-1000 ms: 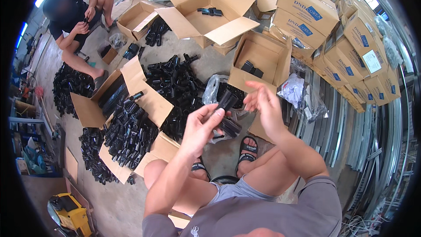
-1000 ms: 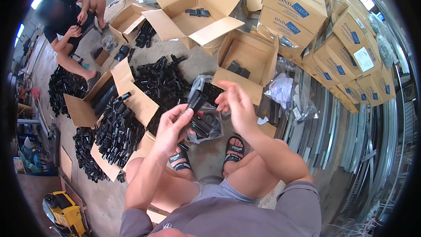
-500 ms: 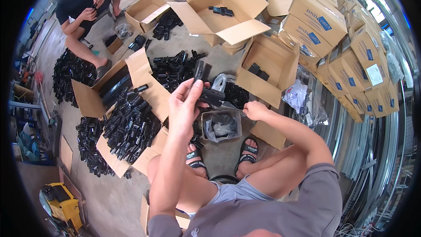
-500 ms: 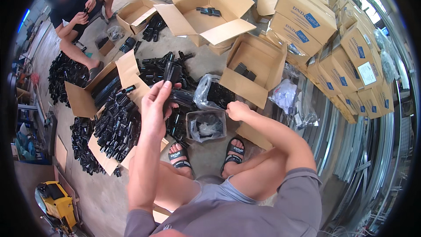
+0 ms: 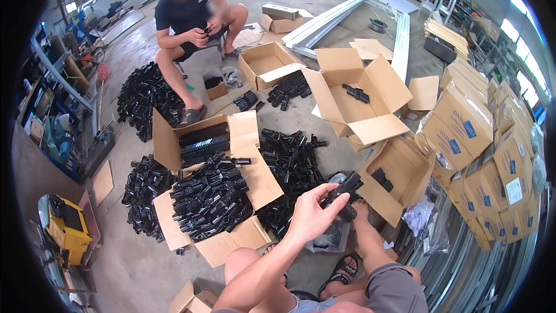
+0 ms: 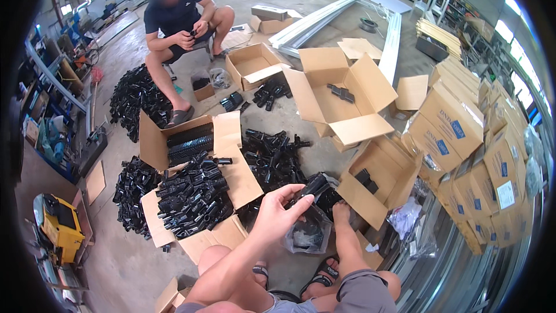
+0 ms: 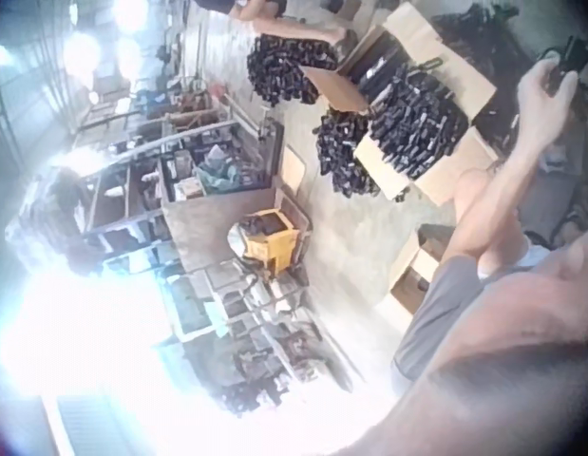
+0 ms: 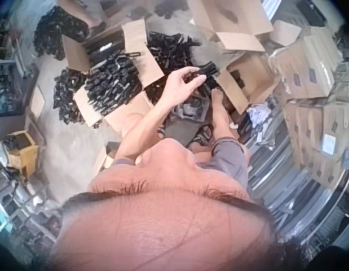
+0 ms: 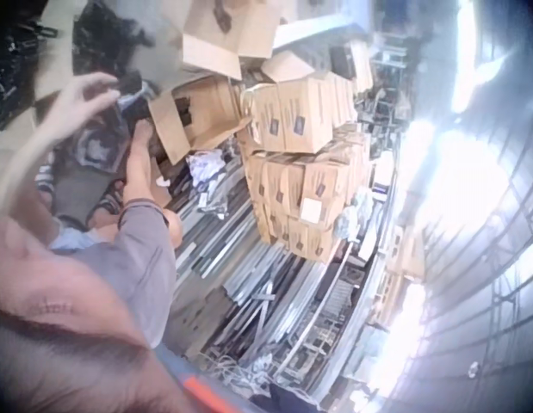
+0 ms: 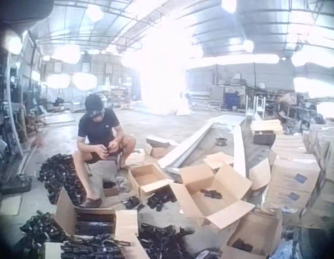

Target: The person joins two black plastic hinge components together by hand and places the assembled units into a small plastic bin located between their feet.

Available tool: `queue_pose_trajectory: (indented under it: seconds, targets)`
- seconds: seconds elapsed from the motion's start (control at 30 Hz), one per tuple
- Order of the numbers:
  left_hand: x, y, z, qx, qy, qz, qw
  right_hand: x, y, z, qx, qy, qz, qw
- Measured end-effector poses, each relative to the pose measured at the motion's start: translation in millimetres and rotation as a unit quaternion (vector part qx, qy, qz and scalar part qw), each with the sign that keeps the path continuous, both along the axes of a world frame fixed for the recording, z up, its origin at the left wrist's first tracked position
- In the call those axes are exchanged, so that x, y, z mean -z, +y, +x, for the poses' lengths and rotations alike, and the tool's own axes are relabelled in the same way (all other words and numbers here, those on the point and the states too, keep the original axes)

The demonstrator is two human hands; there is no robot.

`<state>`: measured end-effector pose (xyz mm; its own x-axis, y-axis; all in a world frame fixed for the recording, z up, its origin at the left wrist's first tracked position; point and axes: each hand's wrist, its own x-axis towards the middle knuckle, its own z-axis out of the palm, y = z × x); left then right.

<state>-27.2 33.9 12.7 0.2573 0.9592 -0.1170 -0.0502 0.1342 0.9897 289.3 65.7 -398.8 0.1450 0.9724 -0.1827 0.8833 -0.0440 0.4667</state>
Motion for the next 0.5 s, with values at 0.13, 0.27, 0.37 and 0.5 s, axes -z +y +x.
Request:
queue_pose_trajectory:
  seconds: [0.13,0.27,0.37,0.5]
  targets:
    - [9,-2,-12,-0.025,0.012,-0.012,1.0,10,-2,-17,-0.095,0.043,-0.037,0.994]
    - [4,-5,-14,-0.015,0.011,0.002,1.0,37,3,-12,-0.11,-0.021,-0.07,0.991]
    - [-3,-4,-11,-0.003,-0.006,0.01,1.0,53,16,14,-0.063,0.02,-0.049,0.997]
    - [7,-2,-16,-0.02,0.032,0.027,0.999,50,4,-12,-0.052,0.045,-0.039,0.997]
